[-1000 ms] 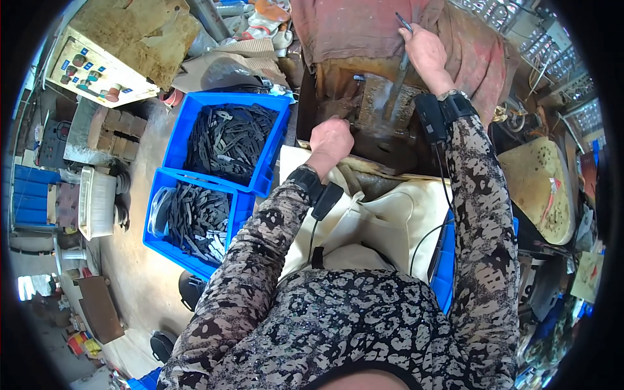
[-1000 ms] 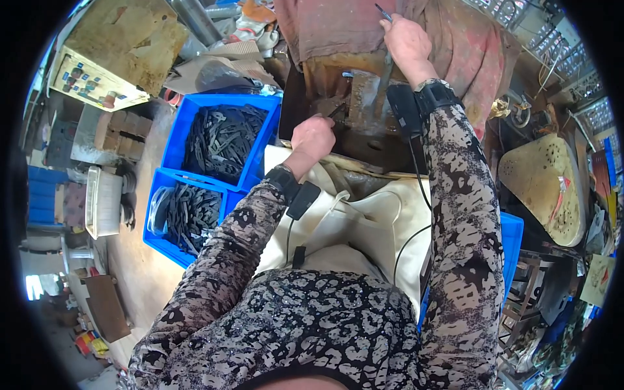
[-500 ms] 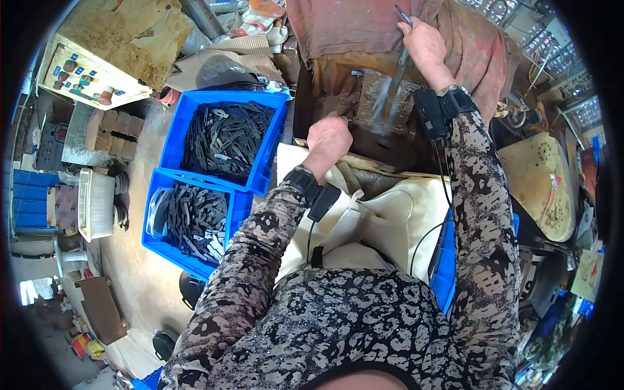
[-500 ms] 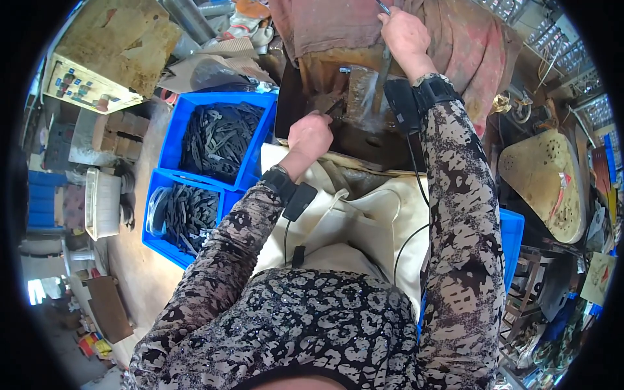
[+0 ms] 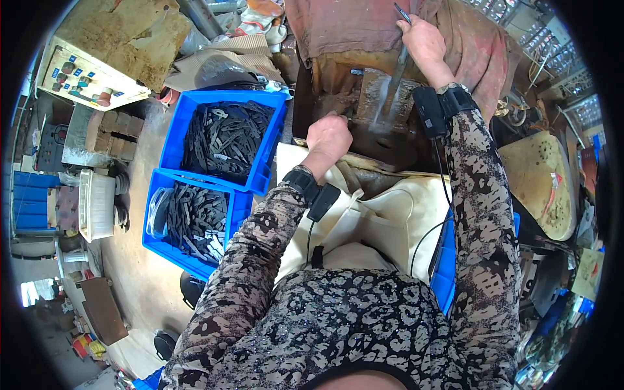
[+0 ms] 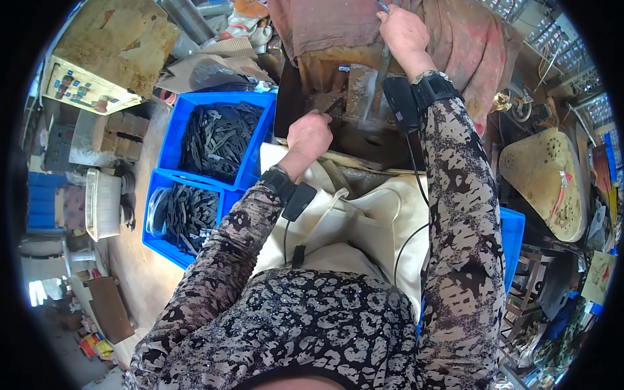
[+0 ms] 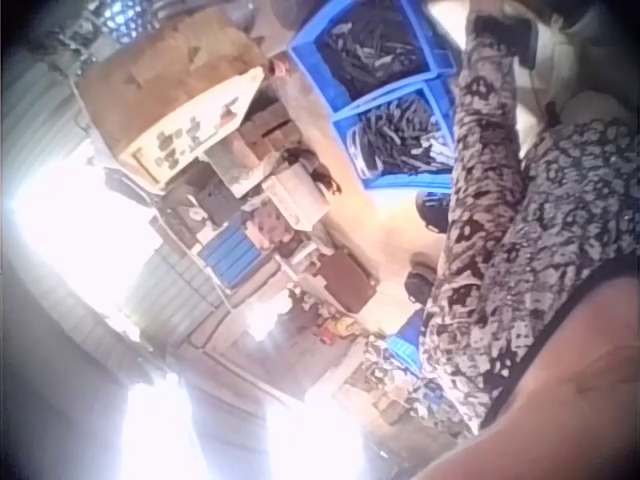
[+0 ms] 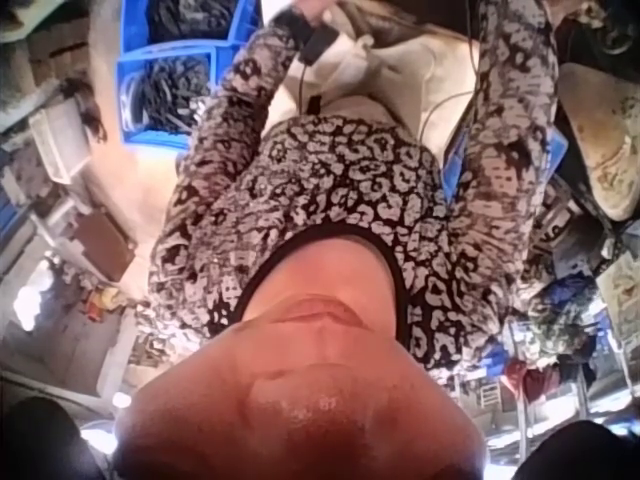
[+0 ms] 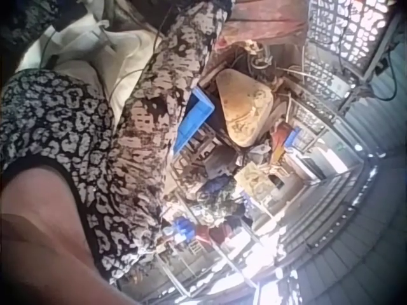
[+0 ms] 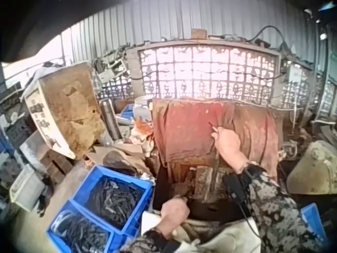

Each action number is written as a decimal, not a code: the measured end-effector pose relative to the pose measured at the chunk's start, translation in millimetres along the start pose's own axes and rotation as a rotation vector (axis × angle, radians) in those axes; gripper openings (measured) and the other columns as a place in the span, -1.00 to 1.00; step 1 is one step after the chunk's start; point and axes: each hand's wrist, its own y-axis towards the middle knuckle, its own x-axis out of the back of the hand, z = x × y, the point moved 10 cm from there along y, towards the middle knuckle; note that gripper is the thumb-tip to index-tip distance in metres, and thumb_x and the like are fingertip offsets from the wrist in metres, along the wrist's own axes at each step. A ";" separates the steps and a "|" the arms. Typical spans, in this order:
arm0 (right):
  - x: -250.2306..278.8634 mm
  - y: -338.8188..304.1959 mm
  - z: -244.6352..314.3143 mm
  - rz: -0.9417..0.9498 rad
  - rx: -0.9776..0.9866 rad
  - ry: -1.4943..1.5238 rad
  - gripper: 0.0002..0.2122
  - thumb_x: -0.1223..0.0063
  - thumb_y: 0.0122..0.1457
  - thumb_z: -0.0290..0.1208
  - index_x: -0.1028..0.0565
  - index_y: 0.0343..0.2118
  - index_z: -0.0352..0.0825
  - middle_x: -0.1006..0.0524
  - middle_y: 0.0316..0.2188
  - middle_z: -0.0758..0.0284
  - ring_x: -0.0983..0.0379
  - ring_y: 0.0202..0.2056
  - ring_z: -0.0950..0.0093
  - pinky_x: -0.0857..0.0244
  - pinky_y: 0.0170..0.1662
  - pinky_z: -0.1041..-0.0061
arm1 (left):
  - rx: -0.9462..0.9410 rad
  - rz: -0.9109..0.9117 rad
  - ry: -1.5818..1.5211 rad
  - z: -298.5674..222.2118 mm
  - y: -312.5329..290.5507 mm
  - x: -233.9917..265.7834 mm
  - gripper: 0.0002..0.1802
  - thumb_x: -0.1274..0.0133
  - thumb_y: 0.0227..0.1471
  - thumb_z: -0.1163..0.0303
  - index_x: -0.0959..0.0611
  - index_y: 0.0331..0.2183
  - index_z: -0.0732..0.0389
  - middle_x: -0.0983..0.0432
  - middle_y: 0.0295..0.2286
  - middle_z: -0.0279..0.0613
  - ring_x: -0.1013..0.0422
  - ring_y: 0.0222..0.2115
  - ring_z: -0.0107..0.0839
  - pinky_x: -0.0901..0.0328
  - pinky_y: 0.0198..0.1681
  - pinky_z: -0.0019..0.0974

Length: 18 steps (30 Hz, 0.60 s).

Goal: Assembling small metal components using a workstation fixture.

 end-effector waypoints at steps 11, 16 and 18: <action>-0.1 0.5 2.0 0.005 0.000 -0.016 -0.68 0.08 0.18 -0.03 -0.51 -0.18 -0.14 -0.57 -0.30 0.14 -0.48 -0.19 0.10 -0.34 -0.16 0.13 | -0.013 0.003 -0.005 -1.2 -0.7 2.7 -0.73 0.06 -0.08 0.44 -0.70 -0.34 0.04 -0.53 -0.28 -0.17 -0.49 -0.24 -0.17 -0.39 -0.17 -0.18; -1.2 1.2 1.7 0.006 0.012 -0.020 -0.68 0.08 0.19 -0.03 -0.51 -0.19 -0.15 -0.57 -0.31 0.14 -0.48 -0.20 0.10 -0.34 -0.17 0.13 | -0.025 -0.011 -0.006 -1.7 -0.2 2.5 -0.73 0.06 -0.08 0.44 -0.70 -0.34 0.04 -0.53 -0.29 -0.16 -0.49 -0.25 -0.17 -0.39 -0.18 -0.19; -0.7 0.6 2.5 0.002 0.014 -0.026 -0.68 0.08 0.19 -0.03 -0.51 -0.19 -0.16 -0.57 -0.32 0.14 -0.48 -0.20 0.10 -0.34 -0.18 0.13 | -0.024 -0.014 -0.005 -1.2 -0.4 2.2 -0.73 0.06 -0.08 0.44 -0.70 -0.35 0.04 -0.53 -0.29 -0.17 -0.49 -0.25 -0.17 -0.39 -0.18 -0.19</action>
